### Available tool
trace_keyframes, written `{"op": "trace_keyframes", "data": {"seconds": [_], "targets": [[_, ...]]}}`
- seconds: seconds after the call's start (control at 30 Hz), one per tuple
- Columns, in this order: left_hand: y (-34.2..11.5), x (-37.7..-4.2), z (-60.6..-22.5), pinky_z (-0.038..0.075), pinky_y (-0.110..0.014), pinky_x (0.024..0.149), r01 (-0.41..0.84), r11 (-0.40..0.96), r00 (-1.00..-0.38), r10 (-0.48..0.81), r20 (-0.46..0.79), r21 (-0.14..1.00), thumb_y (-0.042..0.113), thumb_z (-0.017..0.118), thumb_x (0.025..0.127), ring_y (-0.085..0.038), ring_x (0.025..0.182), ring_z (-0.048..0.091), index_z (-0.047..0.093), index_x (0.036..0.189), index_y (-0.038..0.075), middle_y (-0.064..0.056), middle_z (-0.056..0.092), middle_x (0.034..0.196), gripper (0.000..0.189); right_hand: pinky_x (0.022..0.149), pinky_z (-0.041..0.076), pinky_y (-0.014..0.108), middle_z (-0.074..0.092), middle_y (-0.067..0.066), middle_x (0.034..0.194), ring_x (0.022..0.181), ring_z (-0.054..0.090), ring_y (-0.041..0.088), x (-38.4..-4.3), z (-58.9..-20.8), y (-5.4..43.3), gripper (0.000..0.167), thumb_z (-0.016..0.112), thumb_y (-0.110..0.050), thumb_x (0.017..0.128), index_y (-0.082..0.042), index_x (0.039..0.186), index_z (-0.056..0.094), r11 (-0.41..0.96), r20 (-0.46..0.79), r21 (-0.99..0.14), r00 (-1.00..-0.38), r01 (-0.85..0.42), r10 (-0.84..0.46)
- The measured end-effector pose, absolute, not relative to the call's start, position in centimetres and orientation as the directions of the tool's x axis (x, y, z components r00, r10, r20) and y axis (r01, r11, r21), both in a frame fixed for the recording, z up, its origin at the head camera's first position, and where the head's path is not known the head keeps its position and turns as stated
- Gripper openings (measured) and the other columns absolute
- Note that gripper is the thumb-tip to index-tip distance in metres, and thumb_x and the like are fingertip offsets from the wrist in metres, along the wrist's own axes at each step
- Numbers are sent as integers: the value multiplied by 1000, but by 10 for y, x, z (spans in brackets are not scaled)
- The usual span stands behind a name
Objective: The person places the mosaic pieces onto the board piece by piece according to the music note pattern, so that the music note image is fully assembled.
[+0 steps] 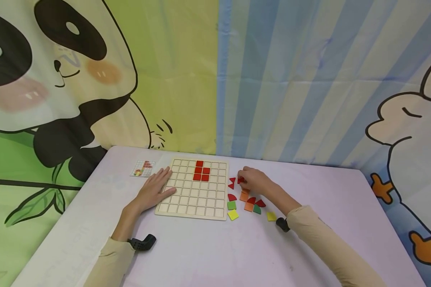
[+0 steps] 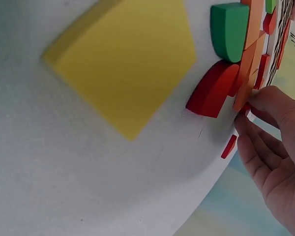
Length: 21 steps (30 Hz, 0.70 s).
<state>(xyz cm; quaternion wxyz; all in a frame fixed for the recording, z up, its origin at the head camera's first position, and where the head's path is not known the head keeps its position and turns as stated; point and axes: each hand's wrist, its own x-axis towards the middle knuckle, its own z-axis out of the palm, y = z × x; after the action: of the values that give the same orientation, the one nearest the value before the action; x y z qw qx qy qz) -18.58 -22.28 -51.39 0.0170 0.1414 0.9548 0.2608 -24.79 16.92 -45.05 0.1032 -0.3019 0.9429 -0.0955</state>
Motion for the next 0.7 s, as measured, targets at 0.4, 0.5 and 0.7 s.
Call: {"op": "trace_keyframes", "data": {"seconds": [0.4,0.5,0.7], "targets": [[-223,-186,-514,9,-57,130,263,823,-959,280,42,503,52,58,102,-35,162,11,26,164,6,-12,18,173,84,78,59,29,68,7,103,85,61,18,-244,-435,148,16,75,-13,95,-7,109,75,715,-15,-367,-765,-594,-644],[-223,-186,-515,8,-57,130,262,822,-959,281,40,506,53,58,102,-34,162,11,25,164,6,-12,17,174,85,74,57,27,67,7,101,83,61,18,-241,-434,139,13,75,-12,94,-7,106,75,663,26,-375,-722,-648,-692],[-223,-186,-513,9,-57,130,266,822,-958,284,43,504,52,59,102,-35,162,11,26,164,5,-13,18,173,84,72,57,25,68,9,100,81,61,18,-242,-436,119,14,77,-12,93,-5,105,76,604,68,-346,-661,-718,-747]]}}
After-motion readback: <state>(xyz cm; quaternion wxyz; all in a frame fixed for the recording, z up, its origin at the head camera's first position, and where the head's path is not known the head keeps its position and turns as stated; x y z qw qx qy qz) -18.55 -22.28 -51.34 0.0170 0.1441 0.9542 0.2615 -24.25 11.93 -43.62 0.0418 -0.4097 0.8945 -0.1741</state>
